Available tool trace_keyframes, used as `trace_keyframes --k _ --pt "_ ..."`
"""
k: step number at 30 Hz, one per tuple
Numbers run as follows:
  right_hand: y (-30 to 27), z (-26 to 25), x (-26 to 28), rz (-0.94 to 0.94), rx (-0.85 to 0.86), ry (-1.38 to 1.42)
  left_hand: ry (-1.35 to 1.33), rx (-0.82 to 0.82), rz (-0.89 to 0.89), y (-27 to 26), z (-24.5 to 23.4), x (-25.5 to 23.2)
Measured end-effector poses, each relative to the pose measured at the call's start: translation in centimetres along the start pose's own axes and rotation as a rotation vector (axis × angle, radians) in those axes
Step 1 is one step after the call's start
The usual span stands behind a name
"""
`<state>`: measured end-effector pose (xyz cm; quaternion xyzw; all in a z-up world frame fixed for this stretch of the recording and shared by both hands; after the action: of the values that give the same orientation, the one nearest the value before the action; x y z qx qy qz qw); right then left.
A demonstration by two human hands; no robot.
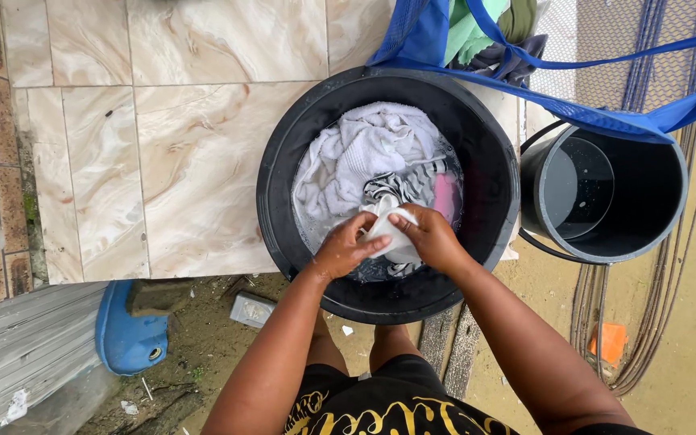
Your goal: Hand washing and scrubbing clothes in a plastic basin with soap and water.
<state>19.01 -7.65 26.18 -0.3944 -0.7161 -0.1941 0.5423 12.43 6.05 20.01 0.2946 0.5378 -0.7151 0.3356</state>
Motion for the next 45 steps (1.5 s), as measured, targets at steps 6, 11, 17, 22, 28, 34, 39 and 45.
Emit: trace_keyframes --k 6,11,17,22,28,34,39,45 --pt "-1.4 -3.4 -6.1 0.175 -0.262 0.753 0.804 -0.199 0.251 -0.8 -0.6 -1.6" --pt "1.6 -3.7 -2.2 0.148 -0.419 0.793 -0.01 -0.141 0.163 1.9 -0.5 4.2" --pt "-0.4 6.6 -1.1 0.024 -0.323 0.282 -0.961 -0.132 -0.078 9.9 -0.7 19.6" --pt "1.4 6.9 -0.7 -0.259 -0.145 -0.392 -1.029 -0.124 -0.162 7.6 1.9 16.6" --pt "-0.3 7.2 2.6 -0.324 -0.231 -0.337 -0.424 -0.552 -0.082 5.4 -0.5 19.5" --pt "2.6 1.4 -4.4 0.144 -0.257 -0.321 -0.839 -0.159 -0.151 3.3 3.9 10.6" --pt "1.2 1.3 9.7 -0.669 0.156 -0.057 -0.801 -0.003 -0.092 1.7 1.4 6.5" --pt "-2.7 -1.1 -7.7 0.349 -0.172 0.812 0.504 -0.109 -0.045 -1.5 -1.2 0.1"
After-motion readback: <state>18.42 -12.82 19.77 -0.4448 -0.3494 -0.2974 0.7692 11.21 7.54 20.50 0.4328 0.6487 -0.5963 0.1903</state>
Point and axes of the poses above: each hand's wrist, its own y-axis towards the middle knuckle, its own z-axis out of the palm, x = y × z, the point moved 8 cm from there along y, towards the middle knuckle, and after that the axes turned 9 degrees about -z, right-handed, at the moved point
